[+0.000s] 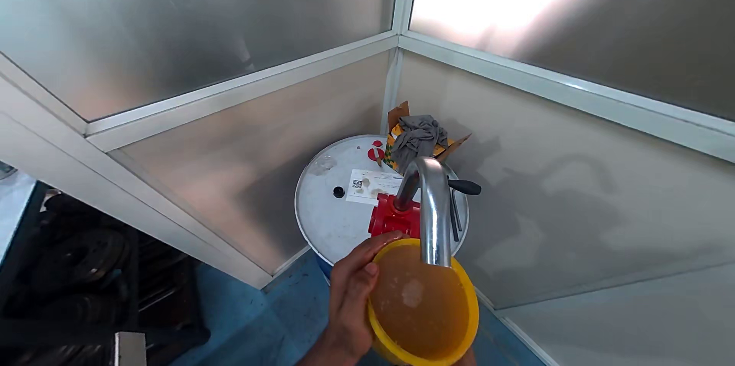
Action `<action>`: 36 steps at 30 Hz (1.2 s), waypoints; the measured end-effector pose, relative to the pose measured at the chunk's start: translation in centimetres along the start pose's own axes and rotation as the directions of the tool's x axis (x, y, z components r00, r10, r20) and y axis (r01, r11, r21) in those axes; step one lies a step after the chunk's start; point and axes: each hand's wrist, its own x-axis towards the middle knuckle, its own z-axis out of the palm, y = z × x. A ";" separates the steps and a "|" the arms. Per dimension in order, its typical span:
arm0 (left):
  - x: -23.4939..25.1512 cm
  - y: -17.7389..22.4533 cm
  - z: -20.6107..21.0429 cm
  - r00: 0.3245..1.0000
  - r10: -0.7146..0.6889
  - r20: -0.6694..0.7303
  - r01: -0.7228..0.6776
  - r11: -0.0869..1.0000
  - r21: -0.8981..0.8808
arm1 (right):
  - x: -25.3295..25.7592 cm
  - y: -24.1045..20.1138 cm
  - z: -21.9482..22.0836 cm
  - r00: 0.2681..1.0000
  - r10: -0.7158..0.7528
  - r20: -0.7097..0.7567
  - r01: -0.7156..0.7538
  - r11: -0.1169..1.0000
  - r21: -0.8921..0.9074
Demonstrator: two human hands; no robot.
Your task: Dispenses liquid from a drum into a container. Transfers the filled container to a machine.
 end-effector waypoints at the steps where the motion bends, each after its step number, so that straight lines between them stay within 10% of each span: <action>1: 0.0 0.0 0.0 1.000 -0.001 0.000 0.001 1.000 -0.001 | 0.2 0.2 -0.2 1.000 -0.006 0.006 0.006 1.000 -0.002; 36: -0.1 -0.6 0.3 1.000 0.027 0.005 -0.027 1.000 -0.009 | 1.8 2.3 -1.8 0.999 -0.015 0.038 0.015 1.000 -0.005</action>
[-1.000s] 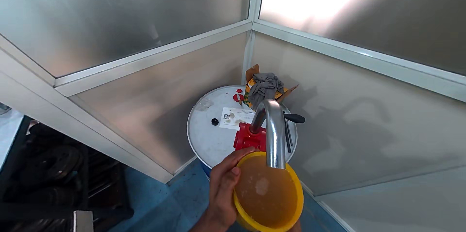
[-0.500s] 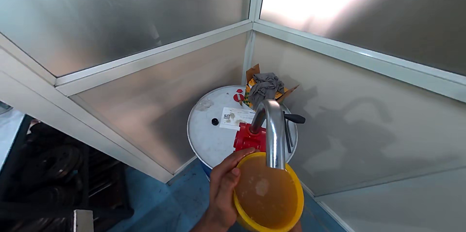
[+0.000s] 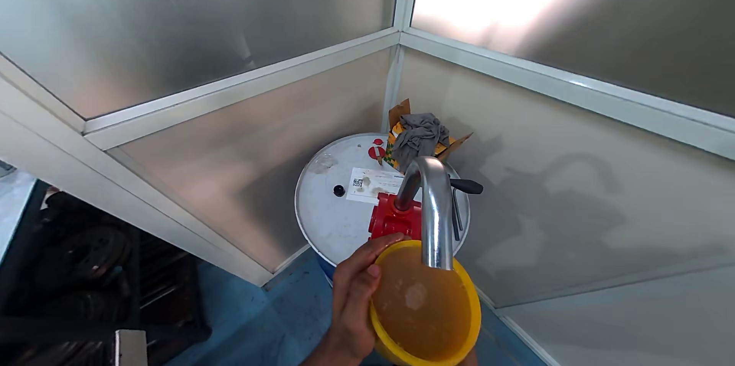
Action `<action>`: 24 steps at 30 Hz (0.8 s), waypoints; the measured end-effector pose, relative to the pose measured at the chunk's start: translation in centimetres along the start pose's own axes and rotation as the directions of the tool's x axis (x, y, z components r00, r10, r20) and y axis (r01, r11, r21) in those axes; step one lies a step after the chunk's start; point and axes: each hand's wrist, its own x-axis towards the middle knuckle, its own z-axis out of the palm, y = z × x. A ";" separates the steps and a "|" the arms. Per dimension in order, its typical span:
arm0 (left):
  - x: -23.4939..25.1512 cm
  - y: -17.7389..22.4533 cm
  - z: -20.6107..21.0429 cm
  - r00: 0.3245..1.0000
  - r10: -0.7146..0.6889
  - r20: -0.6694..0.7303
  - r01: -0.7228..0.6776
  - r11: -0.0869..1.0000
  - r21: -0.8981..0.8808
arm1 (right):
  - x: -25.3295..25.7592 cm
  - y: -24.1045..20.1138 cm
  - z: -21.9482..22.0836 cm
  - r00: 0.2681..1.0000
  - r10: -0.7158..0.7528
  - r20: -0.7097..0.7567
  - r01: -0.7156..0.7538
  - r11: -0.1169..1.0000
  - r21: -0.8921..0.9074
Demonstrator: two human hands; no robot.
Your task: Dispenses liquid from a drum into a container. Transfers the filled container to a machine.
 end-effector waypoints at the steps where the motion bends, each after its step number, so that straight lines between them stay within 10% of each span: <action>1: 0.0 0.0 0.0 1.000 -0.002 -0.001 0.002 1.000 -0.001 | -0.2 -0.4 0.2 1.000 0.001 -0.001 -0.001 1.000 0.001; 24: 0.1 0.0 -0.2 1.000 -0.017 0.005 0.017 1.000 -0.007 | -0.8 -1.3 1.0 1.000 -0.002 -0.019 0.003 0.999 0.032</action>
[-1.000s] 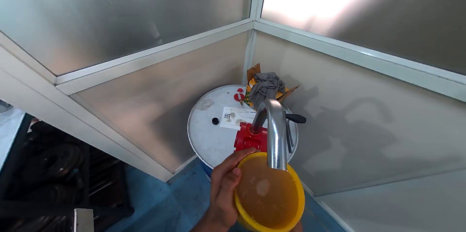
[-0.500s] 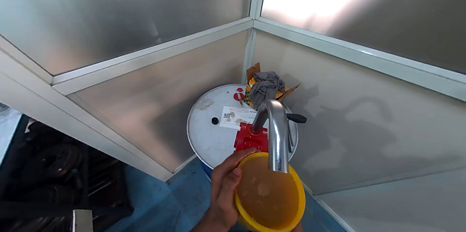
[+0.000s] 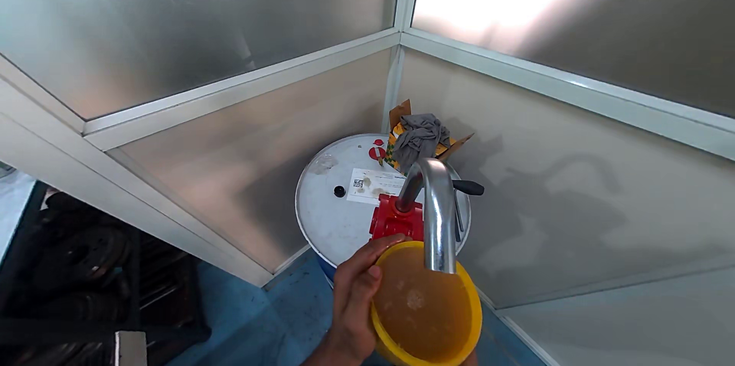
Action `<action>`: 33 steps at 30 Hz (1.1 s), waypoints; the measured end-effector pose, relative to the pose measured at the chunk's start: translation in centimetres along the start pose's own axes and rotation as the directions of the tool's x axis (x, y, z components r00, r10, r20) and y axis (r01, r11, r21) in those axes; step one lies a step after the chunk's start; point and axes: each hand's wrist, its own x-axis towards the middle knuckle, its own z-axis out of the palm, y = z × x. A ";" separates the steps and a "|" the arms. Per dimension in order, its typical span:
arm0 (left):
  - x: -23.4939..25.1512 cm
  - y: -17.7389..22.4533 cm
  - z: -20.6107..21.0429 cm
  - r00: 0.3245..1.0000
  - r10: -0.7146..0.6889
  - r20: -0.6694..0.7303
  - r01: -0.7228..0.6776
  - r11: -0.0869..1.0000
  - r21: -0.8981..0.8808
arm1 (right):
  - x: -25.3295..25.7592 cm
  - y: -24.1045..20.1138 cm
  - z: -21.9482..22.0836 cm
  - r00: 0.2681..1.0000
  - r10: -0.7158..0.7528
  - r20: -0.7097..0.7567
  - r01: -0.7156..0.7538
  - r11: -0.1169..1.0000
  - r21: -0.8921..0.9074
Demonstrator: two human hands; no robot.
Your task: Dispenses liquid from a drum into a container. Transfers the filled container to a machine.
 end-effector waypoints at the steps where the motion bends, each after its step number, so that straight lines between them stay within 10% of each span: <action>1: 0.0 0.0 0.0 1.000 0.001 0.000 -0.001 1.000 -0.003 | 0.1 0.2 -0.1 1.000 -0.004 0.008 0.004 1.000 0.008; 33: -0.2 0.2 0.4 1.000 0.020 -0.001 -0.020 1.000 0.016 | -0.3 -0.3 0.0 0.999 0.032 -0.022 -0.032 0.999 0.006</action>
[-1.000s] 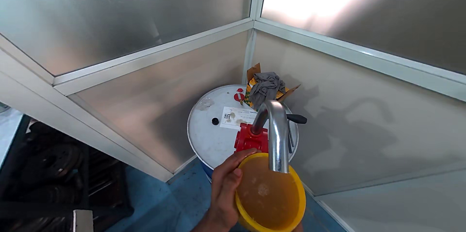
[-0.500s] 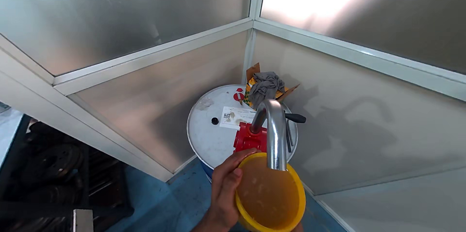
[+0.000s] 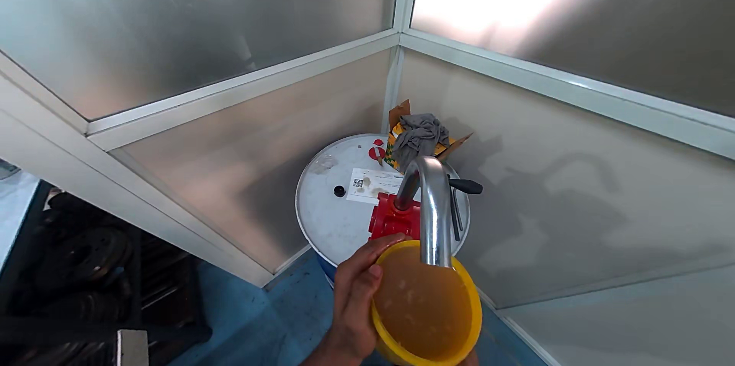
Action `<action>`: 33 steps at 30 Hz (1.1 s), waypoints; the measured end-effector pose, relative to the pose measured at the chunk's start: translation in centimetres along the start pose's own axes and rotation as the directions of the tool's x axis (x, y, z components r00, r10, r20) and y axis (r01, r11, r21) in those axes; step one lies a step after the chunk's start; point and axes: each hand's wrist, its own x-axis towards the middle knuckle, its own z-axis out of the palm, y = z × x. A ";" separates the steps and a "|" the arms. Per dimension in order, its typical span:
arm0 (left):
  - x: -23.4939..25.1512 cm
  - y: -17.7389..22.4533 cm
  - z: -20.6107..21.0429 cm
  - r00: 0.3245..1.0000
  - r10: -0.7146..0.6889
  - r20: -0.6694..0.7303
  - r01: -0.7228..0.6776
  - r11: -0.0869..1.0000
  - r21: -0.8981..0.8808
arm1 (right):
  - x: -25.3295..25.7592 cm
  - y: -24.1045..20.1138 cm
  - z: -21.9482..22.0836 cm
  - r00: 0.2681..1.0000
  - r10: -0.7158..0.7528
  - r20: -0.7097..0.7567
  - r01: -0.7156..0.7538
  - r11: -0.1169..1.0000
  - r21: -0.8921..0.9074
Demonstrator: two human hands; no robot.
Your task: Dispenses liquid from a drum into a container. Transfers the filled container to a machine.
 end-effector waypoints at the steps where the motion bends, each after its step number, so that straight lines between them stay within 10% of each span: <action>1: 0.0 0.0 0.0 1.000 0.001 0.002 -0.001 1.000 0.000 | 0.0 -0.1 0.0 1.000 0.005 -0.001 -0.005 1.000 -0.004; 33: 0.7 3.9 -1.1 0.990 0.043 0.136 -0.047 0.999 0.027 | -4.5 -1.9 1.6 0.973 -0.220 -0.064 0.219 0.975 -0.035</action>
